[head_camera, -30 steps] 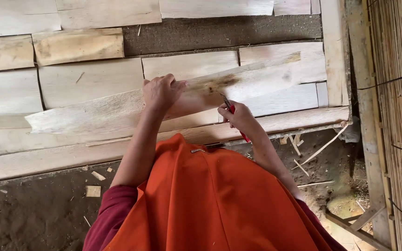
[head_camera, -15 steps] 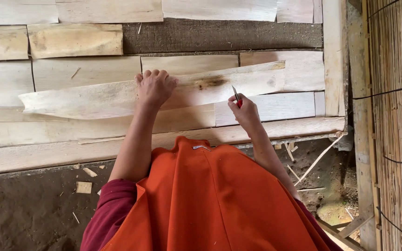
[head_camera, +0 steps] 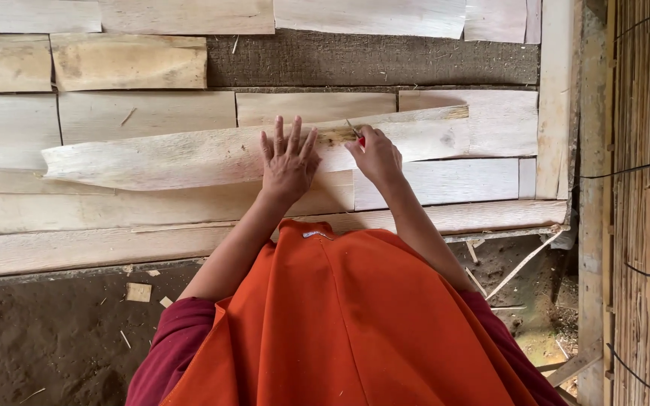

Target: Cutting thin wood sheets into uniform strips using a utility knife and a wooden guide as a straight edge.

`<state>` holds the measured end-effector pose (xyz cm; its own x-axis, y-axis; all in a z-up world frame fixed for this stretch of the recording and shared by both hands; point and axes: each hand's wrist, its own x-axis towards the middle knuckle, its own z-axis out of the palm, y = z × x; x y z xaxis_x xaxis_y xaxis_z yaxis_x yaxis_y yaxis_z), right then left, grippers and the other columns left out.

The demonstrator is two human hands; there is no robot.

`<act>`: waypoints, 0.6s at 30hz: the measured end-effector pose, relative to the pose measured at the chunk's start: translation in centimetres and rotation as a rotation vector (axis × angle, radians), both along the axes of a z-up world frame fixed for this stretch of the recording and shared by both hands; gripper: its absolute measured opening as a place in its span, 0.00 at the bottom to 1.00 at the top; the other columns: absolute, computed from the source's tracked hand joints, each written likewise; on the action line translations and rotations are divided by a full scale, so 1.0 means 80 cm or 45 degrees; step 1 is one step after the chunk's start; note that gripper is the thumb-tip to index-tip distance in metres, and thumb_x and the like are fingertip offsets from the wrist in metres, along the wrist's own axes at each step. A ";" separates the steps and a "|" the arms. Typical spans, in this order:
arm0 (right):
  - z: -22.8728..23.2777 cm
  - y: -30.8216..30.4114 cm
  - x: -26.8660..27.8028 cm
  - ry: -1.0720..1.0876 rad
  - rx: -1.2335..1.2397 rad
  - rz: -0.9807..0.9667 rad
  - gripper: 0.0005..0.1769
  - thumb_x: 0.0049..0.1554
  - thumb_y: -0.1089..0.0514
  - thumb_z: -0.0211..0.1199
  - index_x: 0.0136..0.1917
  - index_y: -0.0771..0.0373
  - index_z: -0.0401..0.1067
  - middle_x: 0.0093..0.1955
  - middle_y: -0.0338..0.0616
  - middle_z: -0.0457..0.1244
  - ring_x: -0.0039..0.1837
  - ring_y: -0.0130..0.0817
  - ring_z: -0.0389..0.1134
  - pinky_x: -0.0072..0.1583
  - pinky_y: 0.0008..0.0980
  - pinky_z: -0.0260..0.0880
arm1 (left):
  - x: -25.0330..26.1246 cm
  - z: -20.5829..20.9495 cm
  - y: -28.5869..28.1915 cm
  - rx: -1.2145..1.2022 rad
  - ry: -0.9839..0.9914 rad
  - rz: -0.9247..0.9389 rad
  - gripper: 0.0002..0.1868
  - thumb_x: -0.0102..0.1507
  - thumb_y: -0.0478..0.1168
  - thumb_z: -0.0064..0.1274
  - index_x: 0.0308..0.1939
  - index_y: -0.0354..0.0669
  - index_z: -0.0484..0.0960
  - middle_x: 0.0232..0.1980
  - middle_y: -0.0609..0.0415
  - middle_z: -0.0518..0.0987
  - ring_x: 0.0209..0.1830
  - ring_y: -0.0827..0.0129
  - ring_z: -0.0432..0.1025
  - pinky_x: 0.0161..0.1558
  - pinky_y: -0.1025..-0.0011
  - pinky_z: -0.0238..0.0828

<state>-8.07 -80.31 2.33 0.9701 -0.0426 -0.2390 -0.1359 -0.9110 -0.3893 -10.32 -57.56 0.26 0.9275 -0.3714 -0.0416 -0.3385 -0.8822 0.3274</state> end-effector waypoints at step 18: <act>0.007 0.002 0.045 0.418 0.101 0.017 0.16 0.56 0.43 0.61 0.48 0.56 0.70 0.51 0.55 0.67 0.59 0.59 0.70 0.59 0.53 0.68 | 0.018 -0.042 0.000 0.063 0.113 -0.011 0.35 0.73 0.59 0.32 0.83 0.60 0.45 0.86 0.48 0.34 0.83 0.39 0.21 0.73 0.30 0.20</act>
<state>-4.50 -80.16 2.89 0.8410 0.0011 -0.5410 -0.2541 -0.8820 -0.3968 -8.91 -57.56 -3.13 0.9163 -0.3746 -0.1418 -0.3176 -0.8952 0.3127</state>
